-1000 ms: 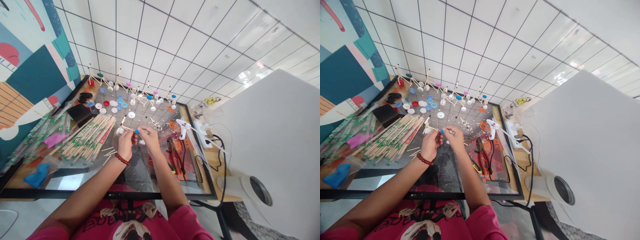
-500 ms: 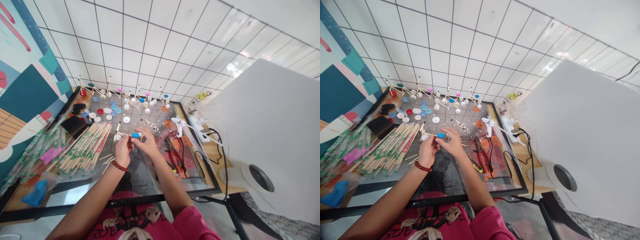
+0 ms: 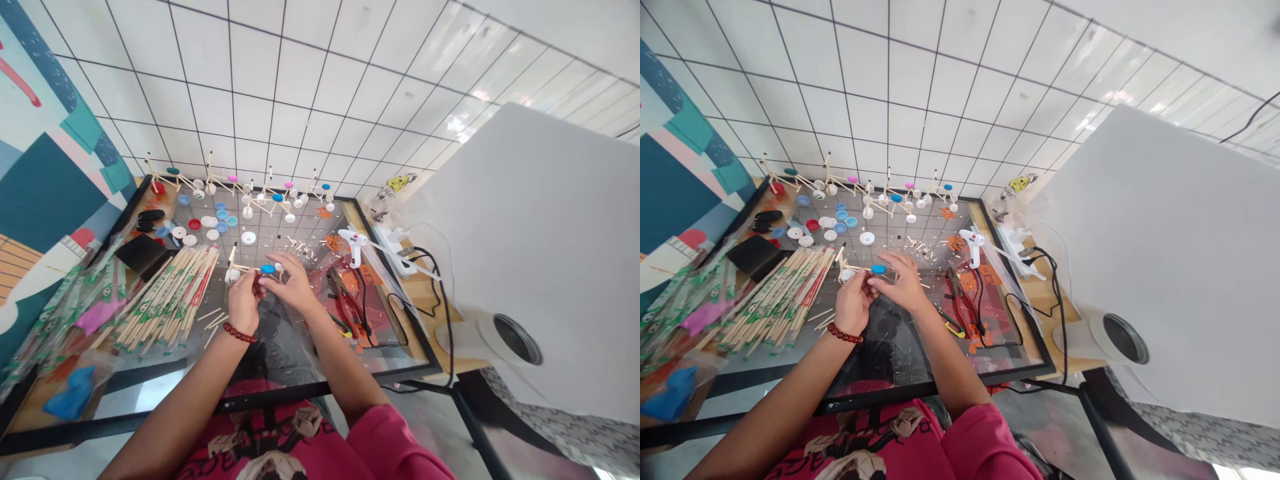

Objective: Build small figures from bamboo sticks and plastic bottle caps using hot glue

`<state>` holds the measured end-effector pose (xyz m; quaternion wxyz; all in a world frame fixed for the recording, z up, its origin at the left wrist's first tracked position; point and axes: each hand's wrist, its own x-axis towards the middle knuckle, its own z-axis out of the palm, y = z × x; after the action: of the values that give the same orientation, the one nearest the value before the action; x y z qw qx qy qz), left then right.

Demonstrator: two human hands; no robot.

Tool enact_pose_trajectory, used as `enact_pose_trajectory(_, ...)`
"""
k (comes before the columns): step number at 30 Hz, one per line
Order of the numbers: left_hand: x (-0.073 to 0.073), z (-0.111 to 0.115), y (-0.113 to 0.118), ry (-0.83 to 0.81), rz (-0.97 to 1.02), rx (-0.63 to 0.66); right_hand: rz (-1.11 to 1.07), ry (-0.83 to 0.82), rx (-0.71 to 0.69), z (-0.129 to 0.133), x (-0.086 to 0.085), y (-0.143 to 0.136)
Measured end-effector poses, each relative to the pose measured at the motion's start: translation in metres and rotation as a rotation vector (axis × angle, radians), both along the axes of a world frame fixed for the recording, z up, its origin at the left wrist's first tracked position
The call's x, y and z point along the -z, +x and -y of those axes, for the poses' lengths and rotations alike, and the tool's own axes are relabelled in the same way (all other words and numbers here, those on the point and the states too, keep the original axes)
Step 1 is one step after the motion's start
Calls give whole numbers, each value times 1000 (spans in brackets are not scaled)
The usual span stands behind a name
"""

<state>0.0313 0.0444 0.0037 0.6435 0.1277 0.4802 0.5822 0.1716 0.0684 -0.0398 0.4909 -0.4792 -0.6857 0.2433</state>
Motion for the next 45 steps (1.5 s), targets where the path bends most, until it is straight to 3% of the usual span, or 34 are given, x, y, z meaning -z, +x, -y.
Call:
enact_pose_trajectory(13,-10,-2,0,-65,8,61,-32,-60,-92,2,-3,13)
enact_pose_trajectory(23,-27,-9,0,-168,-24,202,-61,-80,-123,2,-8,17)
enact_pose_trajectory(35,-20,-8,2,-134,-80,153,-53,-106,-84,4,-12,14)
enact_pose_trajectory(45,-11,6,6,-12,38,78,-30,-91,-74,3,-12,13)
